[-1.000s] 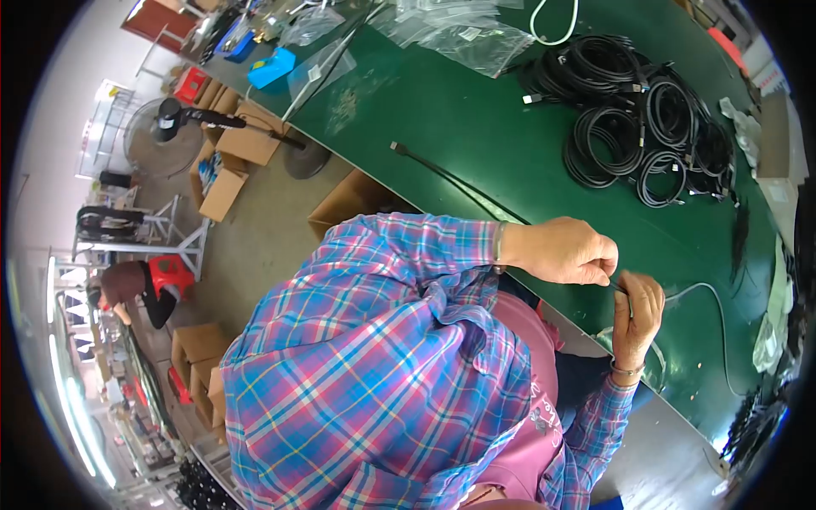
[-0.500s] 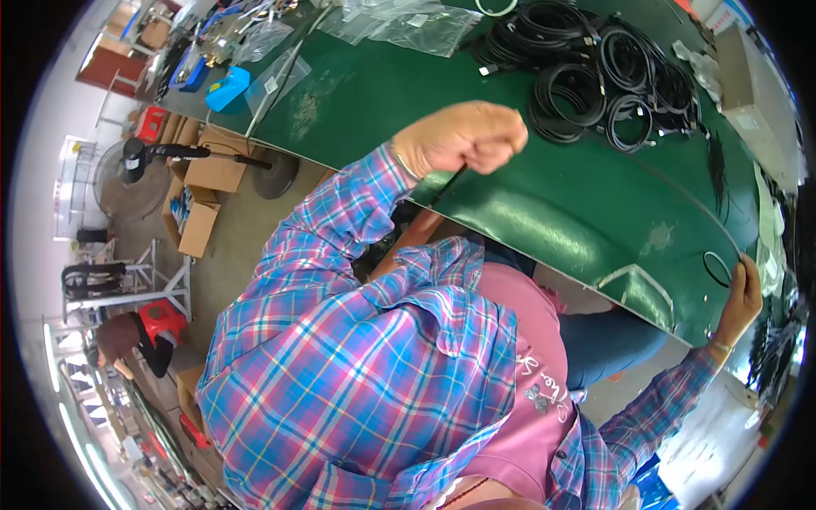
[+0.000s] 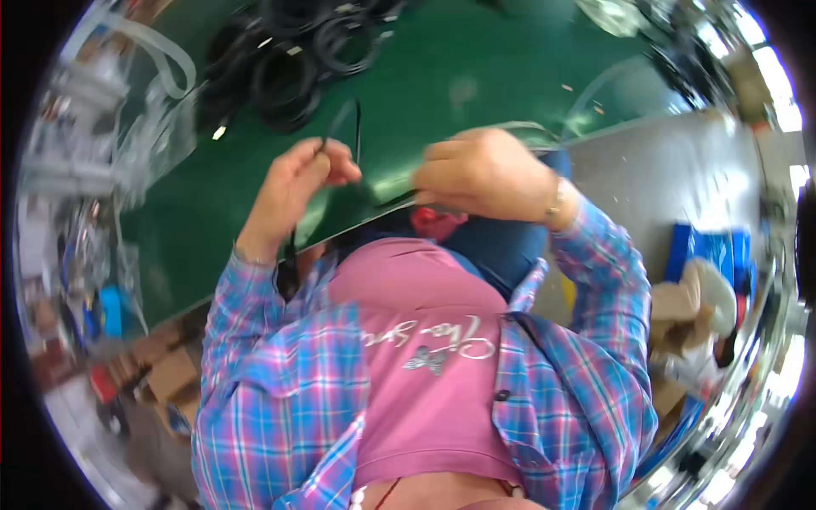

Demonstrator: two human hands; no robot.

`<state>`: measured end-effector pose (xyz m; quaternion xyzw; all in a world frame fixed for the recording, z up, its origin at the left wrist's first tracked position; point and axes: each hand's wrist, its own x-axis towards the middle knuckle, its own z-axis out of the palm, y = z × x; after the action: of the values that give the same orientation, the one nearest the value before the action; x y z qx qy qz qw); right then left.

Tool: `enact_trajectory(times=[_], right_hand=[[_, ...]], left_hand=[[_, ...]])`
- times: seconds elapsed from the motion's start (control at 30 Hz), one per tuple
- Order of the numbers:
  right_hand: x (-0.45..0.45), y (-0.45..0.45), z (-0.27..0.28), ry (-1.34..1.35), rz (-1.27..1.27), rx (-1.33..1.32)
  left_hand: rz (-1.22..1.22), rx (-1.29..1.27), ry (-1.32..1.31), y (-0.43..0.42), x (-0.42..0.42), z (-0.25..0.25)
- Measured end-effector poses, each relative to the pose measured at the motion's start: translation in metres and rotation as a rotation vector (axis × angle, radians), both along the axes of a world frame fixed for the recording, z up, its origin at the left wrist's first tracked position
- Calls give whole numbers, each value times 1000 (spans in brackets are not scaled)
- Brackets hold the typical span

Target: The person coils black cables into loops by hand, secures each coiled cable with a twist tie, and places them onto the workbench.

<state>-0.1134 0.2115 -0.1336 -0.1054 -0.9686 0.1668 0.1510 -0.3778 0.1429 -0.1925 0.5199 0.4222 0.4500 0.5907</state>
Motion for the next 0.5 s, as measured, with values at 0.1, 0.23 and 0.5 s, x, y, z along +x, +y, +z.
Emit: enact_trajectory(times=[0.1,0.23,0.5], right_hand=[[13,-1,10,91,-149,97],[71,42,11,198,-364,193],[165,101,-59,129,-955,-80]], left_hand=[[-247,-212,-329,-12,55,-7],[-390,-251,-195,-9,66,-5],[-185,-391,-855,8,-2,-10]])
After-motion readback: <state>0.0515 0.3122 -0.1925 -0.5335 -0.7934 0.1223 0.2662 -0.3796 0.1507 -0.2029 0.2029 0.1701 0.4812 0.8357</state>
